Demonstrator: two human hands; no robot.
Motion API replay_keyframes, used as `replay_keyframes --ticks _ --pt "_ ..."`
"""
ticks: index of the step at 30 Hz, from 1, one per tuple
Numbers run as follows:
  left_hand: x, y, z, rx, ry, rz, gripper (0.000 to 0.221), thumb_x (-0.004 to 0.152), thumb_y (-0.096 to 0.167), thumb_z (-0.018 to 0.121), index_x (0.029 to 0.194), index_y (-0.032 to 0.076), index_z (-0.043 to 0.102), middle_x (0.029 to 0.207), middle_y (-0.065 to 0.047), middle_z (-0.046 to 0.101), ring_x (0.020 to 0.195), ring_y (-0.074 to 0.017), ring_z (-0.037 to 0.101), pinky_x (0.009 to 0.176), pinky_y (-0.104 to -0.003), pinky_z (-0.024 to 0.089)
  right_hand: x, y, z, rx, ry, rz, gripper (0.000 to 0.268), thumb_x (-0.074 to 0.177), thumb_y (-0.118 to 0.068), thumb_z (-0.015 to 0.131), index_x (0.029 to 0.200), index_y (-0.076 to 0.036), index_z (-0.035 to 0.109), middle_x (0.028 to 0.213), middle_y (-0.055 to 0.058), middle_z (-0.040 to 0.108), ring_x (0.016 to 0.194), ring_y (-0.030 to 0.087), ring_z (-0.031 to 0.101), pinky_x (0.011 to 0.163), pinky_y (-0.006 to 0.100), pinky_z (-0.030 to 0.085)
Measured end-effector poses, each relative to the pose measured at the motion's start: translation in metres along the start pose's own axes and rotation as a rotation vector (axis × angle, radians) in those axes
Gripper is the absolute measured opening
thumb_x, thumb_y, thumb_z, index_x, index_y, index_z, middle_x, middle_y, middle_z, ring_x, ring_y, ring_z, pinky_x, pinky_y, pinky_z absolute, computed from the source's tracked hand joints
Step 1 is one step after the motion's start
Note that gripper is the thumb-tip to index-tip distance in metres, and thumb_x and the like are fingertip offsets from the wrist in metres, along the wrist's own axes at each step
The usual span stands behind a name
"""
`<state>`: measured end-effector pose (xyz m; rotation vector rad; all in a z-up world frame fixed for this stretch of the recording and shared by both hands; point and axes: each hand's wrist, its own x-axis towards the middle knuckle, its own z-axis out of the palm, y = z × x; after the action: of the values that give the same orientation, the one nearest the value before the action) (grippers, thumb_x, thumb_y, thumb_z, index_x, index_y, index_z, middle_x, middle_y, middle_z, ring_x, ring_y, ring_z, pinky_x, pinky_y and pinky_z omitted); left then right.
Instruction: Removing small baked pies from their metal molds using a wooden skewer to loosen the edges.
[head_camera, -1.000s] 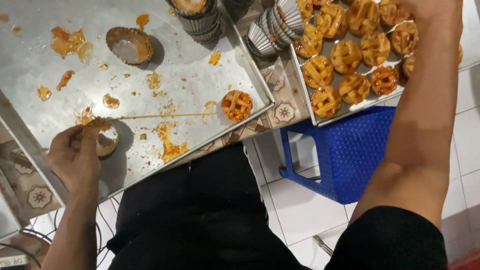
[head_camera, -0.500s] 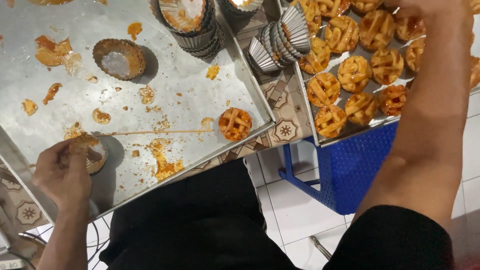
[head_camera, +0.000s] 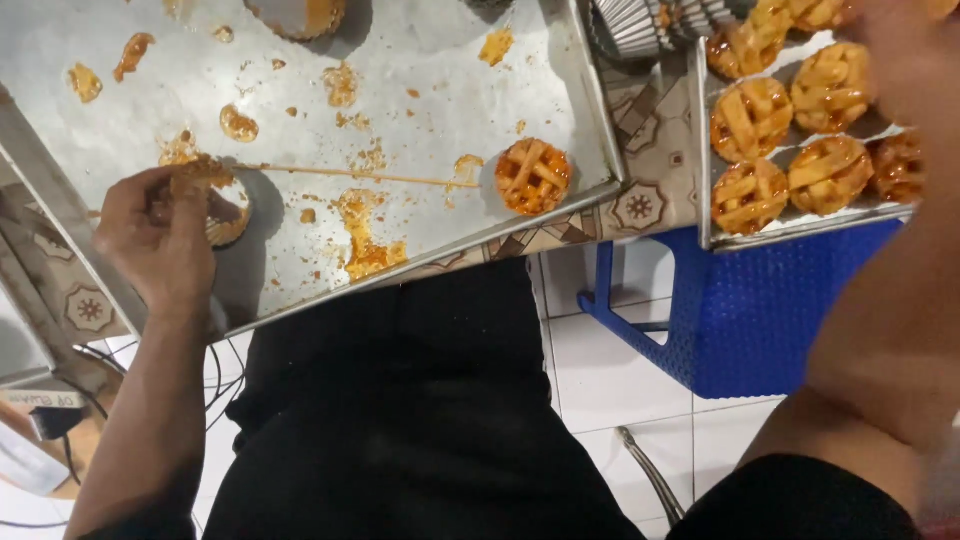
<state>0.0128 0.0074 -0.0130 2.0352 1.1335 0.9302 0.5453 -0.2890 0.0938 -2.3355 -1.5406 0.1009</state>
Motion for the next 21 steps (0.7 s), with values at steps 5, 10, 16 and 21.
replay_keyframes --ticks 5,10,16,21 --pt "-0.002 0.001 -0.006 -0.026 -0.023 0.061 0.005 0.113 -0.012 0.067 0.113 -0.017 0.067 0.09 -0.024 0.066 0.068 -0.0318 0.073 0.058 -0.036 0.057 0.0 -0.166 0.038 -0.369 0.007 -0.363 0.067 0.103 -0.06 0.075 0.142 -0.007 0.067 0.138 0.015 0.058 0.124 0.026 0.061 0.079 0.042 0.062" --pt "-0.003 -0.014 -0.007 0.038 -0.001 -0.007 0.017 0.104 -0.003 0.077 0.118 -0.011 0.07 0.11 -0.021 0.067 0.098 -0.0276 0.066 0.081 -0.036 0.056 -0.004 -0.202 0.09 -0.457 -0.202 -0.217 0.077 0.09 -0.068 0.065 0.133 -0.005 0.059 0.104 0.018 0.065 0.075 0.03 0.066 0.052 0.038 0.055" --pt "-0.007 -0.001 -0.003 -0.096 -0.027 -0.06 0.014 0.11 -0.008 0.069 0.122 -0.015 0.065 0.105 -0.026 0.069 0.08 -0.0288 0.071 0.069 -0.036 0.061 -0.003 -0.191 0.099 -0.022 -0.219 -0.103 0.032 0.082 -0.028 0.064 0.106 -0.007 0.064 0.103 0.021 0.057 0.084 0.039 0.059 0.057 0.047 0.055" --pt "-0.007 -0.001 0.0 -0.039 0.001 -0.147 0.018 0.109 0.001 0.069 0.123 -0.009 0.065 0.107 -0.02 0.067 0.088 -0.025 0.067 0.076 -0.035 0.056 -0.008 -0.152 -0.011 0.147 -0.211 0.127 0.032 0.088 -0.026 0.076 0.114 -0.011 0.063 0.117 0.018 0.057 0.096 0.029 0.064 0.077 0.043 0.06"
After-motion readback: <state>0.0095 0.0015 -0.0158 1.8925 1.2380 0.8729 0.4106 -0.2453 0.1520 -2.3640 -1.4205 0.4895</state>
